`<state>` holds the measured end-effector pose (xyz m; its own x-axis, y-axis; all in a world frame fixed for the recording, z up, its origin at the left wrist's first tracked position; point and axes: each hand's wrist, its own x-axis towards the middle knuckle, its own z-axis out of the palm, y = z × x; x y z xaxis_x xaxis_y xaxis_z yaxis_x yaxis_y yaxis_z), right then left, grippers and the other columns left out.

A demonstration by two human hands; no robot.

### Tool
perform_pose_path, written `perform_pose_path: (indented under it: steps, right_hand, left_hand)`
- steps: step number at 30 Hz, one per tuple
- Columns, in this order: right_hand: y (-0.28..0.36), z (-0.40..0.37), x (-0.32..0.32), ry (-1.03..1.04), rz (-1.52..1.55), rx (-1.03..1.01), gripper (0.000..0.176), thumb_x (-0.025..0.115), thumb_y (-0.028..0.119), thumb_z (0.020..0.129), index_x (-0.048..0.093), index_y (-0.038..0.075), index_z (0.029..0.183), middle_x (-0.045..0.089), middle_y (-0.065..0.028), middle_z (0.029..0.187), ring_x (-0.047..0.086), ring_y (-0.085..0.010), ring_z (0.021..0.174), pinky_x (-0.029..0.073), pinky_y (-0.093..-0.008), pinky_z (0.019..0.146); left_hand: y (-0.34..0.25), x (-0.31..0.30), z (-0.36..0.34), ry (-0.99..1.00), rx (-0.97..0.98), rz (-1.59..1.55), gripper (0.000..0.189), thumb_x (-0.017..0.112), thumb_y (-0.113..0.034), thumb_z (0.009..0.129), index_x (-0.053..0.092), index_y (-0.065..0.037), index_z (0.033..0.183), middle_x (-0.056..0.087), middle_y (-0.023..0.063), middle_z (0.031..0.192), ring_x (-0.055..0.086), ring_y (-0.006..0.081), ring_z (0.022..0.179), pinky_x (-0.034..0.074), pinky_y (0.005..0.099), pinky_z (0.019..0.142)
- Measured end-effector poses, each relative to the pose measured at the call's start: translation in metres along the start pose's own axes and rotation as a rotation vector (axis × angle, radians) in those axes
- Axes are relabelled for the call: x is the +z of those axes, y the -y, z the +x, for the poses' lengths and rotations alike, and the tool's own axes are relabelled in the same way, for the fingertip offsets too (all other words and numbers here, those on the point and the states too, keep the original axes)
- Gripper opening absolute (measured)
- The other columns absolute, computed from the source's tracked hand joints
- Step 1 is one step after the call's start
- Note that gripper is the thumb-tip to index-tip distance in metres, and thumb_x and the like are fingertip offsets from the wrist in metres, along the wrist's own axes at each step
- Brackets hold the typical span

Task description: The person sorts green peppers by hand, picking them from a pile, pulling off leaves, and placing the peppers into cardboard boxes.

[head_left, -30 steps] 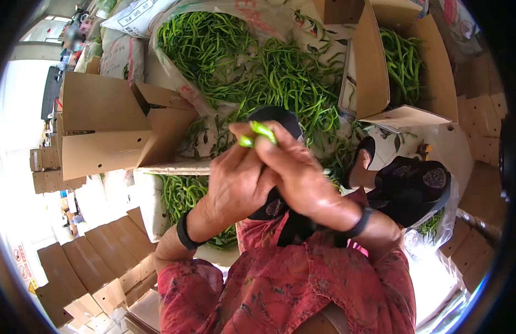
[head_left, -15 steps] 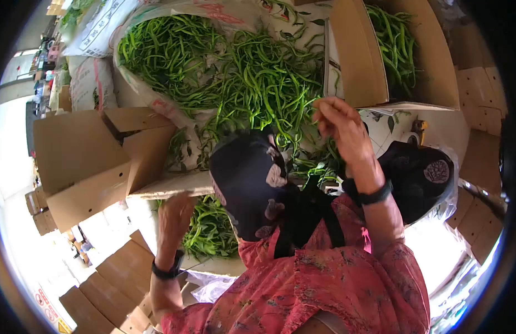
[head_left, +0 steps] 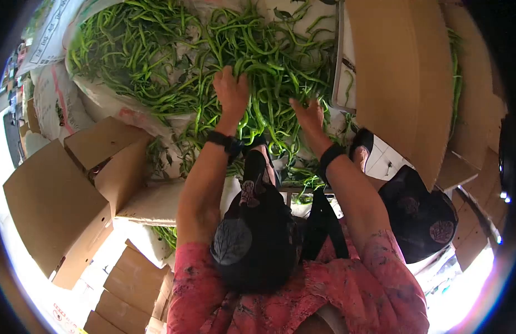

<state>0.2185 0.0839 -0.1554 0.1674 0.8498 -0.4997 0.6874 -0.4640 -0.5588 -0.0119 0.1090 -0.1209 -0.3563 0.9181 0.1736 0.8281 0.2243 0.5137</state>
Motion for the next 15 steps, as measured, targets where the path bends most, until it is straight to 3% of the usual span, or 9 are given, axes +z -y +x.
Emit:
perform_pose_path:
  steps: [4,5,7,8,9,10,11,13,15]
  right_hand:
    - [-0.013,0.013,0.004,-0.020,-0.079,-0.115,0.053,0.068,0.039,0.076,0.052,-0.003,0.103,0.057,-0.0256,0.097,0.054,-0.0431,0.090,0.044,-0.0522,0.077]
    - [-0.003,0.009,0.000,-0.091,-0.099,-0.092,0.045,0.063,0.034,0.078,0.051,-0.003,0.100,0.060,-0.0251,0.093,0.055,-0.0442,0.091,0.045,-0.0517,0.078]
    - [-0.013,0.017,-0.012,0.038,0.115,0.018,0.045,0.061,0.035,0.081,0.051,-0.003,0.103,0.061,-0.0243,0.092,0.057,-0.0430,0.089,0.045,-0.0519,0.078]
    - [-0.019,0.019,-0.016,0.161,0.331,0.133,0.045,0.059,0.035,0.083,0.052,-0.003,0.106,0.061,-0.0235,0.092,0.058,-0.0418,0.087,0.045,-0.0520,0.077]
    - [0.019,-0.002,-0.042,0.124,0.394,0.091,0.048,0.057,0.035,0.087,0.051,-0.003,0.116,0.063,-0.0201,0.090,0.062,-0.0341,0.081,0.046,-0.0476,0.072]
    - [0.017,-0.003,-0.047,0.123,0.395,0.090,0.048,0.057,0.035,0.087,0.051,-0.003,0.116,0.063,-0.0201,0.090,0.062,-0.0341,0.081,0.046,-0.0476,0.072]
    - [0.011,-0.001,-0.052,0.167,0.346,0.005,0.050,0.059,0.035,0.086,0.051,-0.003,0.118,0.063,-0.0174,0.087,0.061,-0.0303,0.076,0.047,-0.0443,0.069]
    - [0.024,0.003,-0.066,0.205,0.298,-0.076,0.051,0.060,0.036,0.086,0.052,-0.002,0.119,0.063,-0.0147,0.083,0.061,-0.0265,0.071,0.047,-0.0411,0.067]
    - [0.062,0.000,-0.094,0.361,0.436,0.119,0.044,0.065,0.032,0.083,0.058,-0.002,0.111,0.064,-0.0127,0.079,0.060,-0.0259,0.073,0.047,-0.0377,0.069]
  left_hand:
    - [-0.014,-0.061,0.010,-0.060,-0.186,-0.526,0.022,0.064,-0.016,0.088,0.056,0.003,0.099,0.058,0.0117,0.082,0.056,0.0256,0.073,0.046,0.0391,0.066]
    - [-0.020,-0.078,0.010,-0.059,-0.193,-0.522,0.022,0.064,-0.016,0.088,0.056,0.003,0.099,0.058,0.0117,0.082,0.056,0.0256,0.073,0.046,0.0391,0.066]
    - [-0.030,-0.107,0.008,-0.154,-0.613,-0.797,0.019,0.060,-0.015,0.092,0.057,0.002,0.100,0.057,0.0076,0.081,0.053,0.0169,0.069,0.045,0.0309,0.063]
    - [-0.027,-0.112,0.001,-0.155,-0.616,-0.795,0.019,0.060,-0.015,0.092,0.057,0.002,0.100,0.057,0.0076,0.081,0.053,0.0169,0.069,0.045,0.0309,0.063]
    - [-0.023,-0.117,-0.006,-0.066,-0.505,-0.568,0.017,0.059,-0.016,0.092,0.056,0.001,0.098,0.056,0.0054,0.080,0.053,0.0149,0.070,0.045,0.0297,0.064]
    - [-0.019,-0.121,-0.009,0.021,-0.389,-0.343,0.016,0.058,-0.016,0.093,0.056,-0.001,0.097,0.055,0.0033,0.078,0.053,0.0129,0.070,0.045,0.0284,0.064]
    - [-0.015,-0.127,-0.009,0.022,-0.383,-0.344,0.016,0.058,-0.016,0.093,0.056,-0.001,0.097,0.055,0.0033,0.078,0.053,0.0129,0.070,0.045,0.0284,0.064]
    - [-0.010,-0.136,-0.009,-0.329,-0.560,-0.566,0.014,0.057,-0.016,0.094,0.056,-0.002,0.096,0.054,0.0011,0.073,0.052,0.0102,0.069,0.045,0.0259,0.063]
    - [-0.030,-0.158,-0.007,-0.298,-0.534,-0.617,0.014,0.057,-0.015,0.093,0.056,-0.002,0.096,0.054,0.0013,0.073,0.052,0.0099,0.068,0.044,0.0255,0.062]
